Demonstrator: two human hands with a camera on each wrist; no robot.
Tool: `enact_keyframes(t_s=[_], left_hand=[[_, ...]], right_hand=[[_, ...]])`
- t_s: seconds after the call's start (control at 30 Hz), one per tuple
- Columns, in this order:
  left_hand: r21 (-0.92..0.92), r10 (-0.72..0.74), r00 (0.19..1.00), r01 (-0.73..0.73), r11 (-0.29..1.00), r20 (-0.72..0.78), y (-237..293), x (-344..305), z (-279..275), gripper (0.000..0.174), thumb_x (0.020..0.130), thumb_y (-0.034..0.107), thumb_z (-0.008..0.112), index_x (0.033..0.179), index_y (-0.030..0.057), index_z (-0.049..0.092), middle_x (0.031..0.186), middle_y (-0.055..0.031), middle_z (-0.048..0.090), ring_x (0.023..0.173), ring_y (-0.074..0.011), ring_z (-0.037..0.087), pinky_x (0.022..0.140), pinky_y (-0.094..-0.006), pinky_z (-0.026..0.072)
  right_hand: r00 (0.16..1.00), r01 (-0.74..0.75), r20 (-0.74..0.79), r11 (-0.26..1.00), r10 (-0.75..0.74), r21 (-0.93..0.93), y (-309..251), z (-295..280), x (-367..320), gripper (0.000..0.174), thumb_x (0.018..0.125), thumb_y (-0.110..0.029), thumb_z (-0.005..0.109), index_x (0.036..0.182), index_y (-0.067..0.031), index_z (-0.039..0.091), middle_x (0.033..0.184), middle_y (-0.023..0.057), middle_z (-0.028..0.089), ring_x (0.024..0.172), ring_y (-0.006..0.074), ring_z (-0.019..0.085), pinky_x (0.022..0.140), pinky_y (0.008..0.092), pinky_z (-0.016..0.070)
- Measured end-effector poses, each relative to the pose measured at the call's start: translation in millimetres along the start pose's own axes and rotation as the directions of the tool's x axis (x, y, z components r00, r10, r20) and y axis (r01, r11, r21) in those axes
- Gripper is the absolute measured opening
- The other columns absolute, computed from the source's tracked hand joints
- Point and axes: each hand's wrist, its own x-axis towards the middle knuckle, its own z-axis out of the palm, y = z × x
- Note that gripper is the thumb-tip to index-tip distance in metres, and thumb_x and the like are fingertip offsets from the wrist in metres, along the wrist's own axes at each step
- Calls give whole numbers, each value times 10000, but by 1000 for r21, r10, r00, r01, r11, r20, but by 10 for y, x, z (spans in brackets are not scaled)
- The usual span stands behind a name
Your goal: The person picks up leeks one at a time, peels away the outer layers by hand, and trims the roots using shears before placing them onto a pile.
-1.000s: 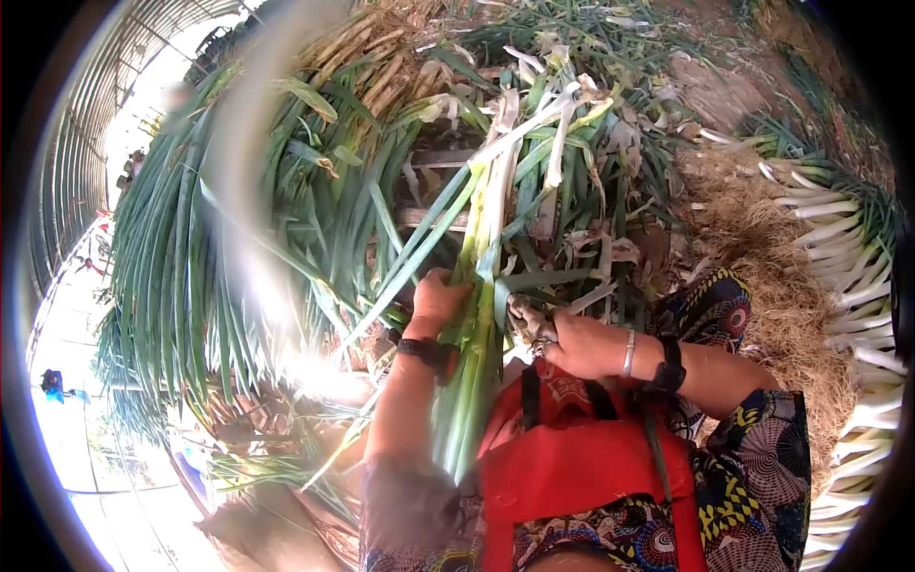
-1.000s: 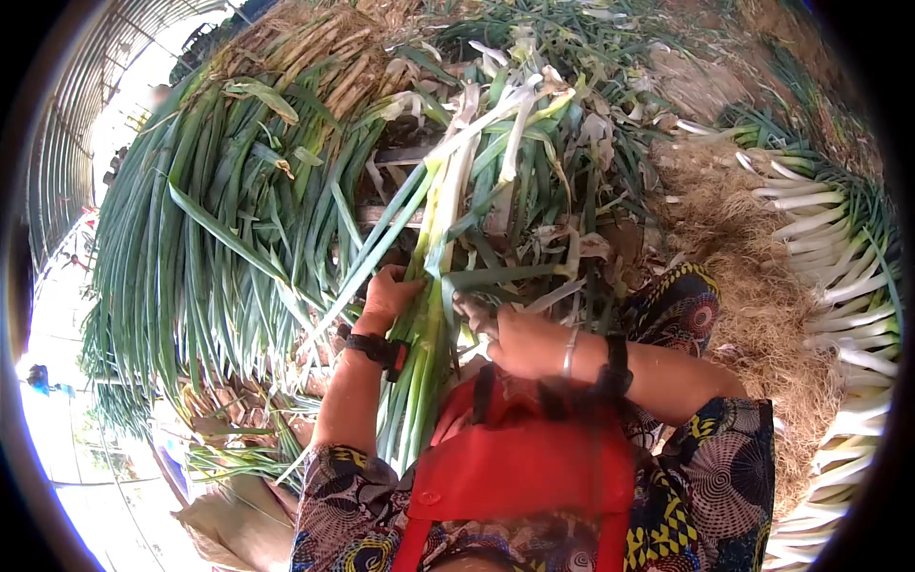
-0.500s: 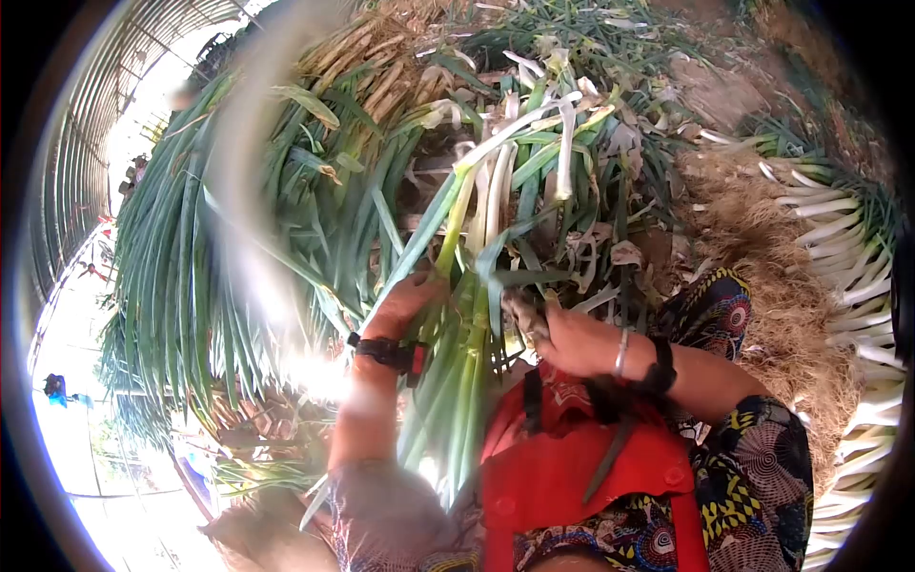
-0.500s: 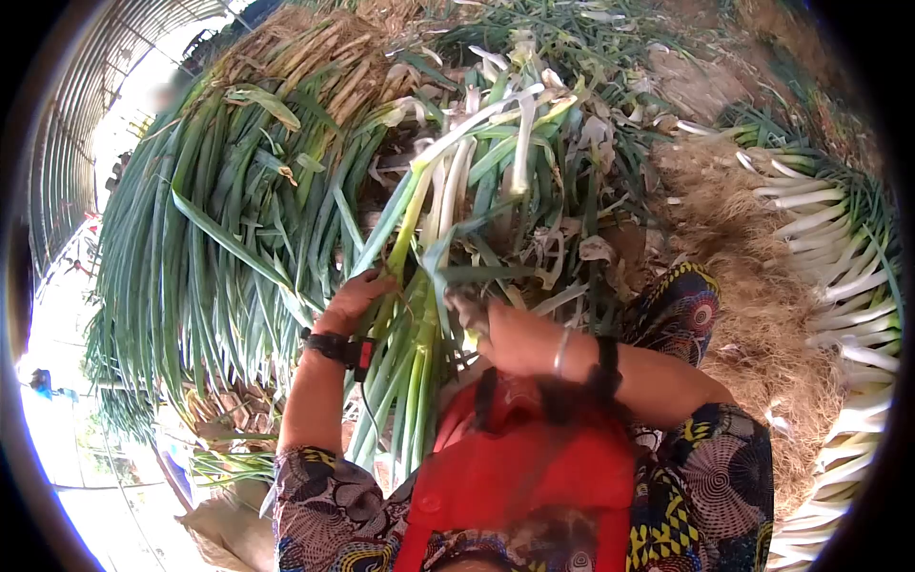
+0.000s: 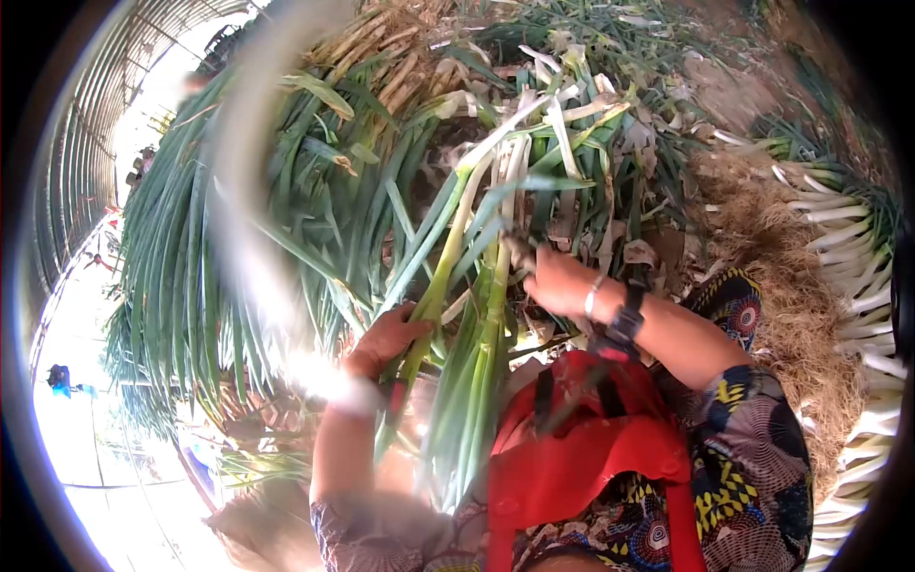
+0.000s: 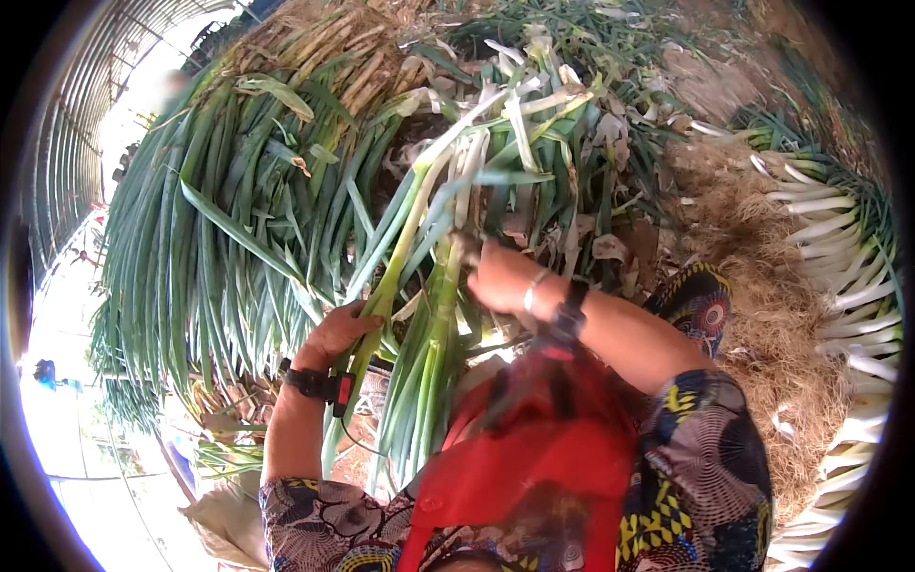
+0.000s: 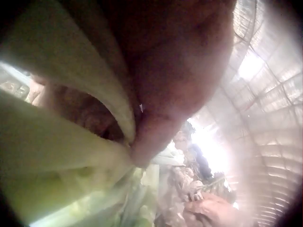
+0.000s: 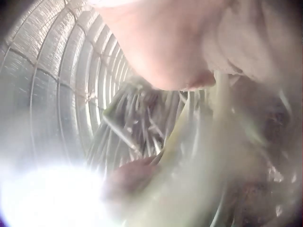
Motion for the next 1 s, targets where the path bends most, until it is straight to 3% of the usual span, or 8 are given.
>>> enact_keyframes(t_s=[0.13, 0.27, 0.37, 0.47, 0.53, 0.63, 0.73, 1.0], left_hand=[[-66, 54, 999, -54, 996, -2, -249, 103, 59, 403, 830, 221, 659, 1155, -9, 601, 964, -85, 647, 856, -166, 570, 789, -305, 456], [-53, 67, 997, -69, 996, -42, -280, 73, 71, 387, 829, 223, 654, 1140, -3, 608, 944, -93, 645, 841, -173, 568, 773, -311, 454], [42, 86, 994, -83, 996, -65, -357, 130, 59, 404, 815, 228, 654, 1153, 15, 598, 984, -133, 641, 900, -232, 583, 818, -359, 458], [707, 496, 754, -61, 705, -430, -324, 274, 283, 419, 790, 220, 651, 1160, 35, 583, 1021, -166, 617, 982, -323, 567, 878, -429, 448], [682, 671, 590, -259, 684, -449, -243, 450, 392, 334, 775, 186, 650, 1094, 96, 616, 935, -168, 603, 941, -369, 570, 891, -457, 457], [510, 569, 727, -346, 788, -385, -86, 647, 719, 233, 766, 159, 668, 961, 33, 677, 941, -180, 681, 872, -341, 663, 780, -393, 526], [521, 427, 795, -166, 837, -432, -142, 898, 850, 409, 747, 213, 695, 1101, 26, 613, 999, -220, 662, 955, -358, 640, 836, -397, 510], [584, 272, 867, 27, 811, -417, 68, 876, 1038, 701, 685, 292, 771, 1198, 7, 388, 1005, -215, 646, 936, -382, 639, 828, -443, 510]], right_hand=[[991, 60, 122, 998, -59, 3, -77, 76, -37, 456, 875, -228, 506, 1068, 172, 402, 791, 280, 605, 733, 403, 627, 671, 478, 509], [958, -75, -278, 997, 71, -4, 246, 138, 652, 444, 864, -262, 531, 1017, 150, 466, 824, 283, 627, 783, 423, 632, 687, 479, 514], [989, -10, -148, 997, -1, -74, 194, 72, 269, 448, 870, -256, 535, 1054, 144, 450, 878, 292, 635, 816, 426, 638, 717, 471, 518], [995, -71, -67, 996, 67, -61, 241, -55, -34, 434, 867, -238, 534, 1057, 141, 435, 854, 301, 623, 806, 425, 635, 736, 466, 518], [993, -120, -17, 990, 119, -68, 191, -59, -324, 420, 865, -235, 532, 1048, 131, 436, 853, 306, 616, 817, 422, 631, 748, 470, 515], [984, 170, 48, 985, -172, 40, -19, -63, -825, 409, 871, -232, 517, 1035, 131, 427, 843, 314, 605, 776, 448, 622, 695, 495, 509], [979, 9, 204, 997, 6, -71, -28, 80, -1055, 419, 878, -240, 540, 1062, 105, 390, 898, 322, 587, 807, 460, 607, 695, 501, 490], [982, 94, 173, 987, -71, -127, 176, 331, -904, 445, 862, -219, 550, 1063, 149, 401, 868, 323, 600, 797, 446, 617, 692, 480, 499]])
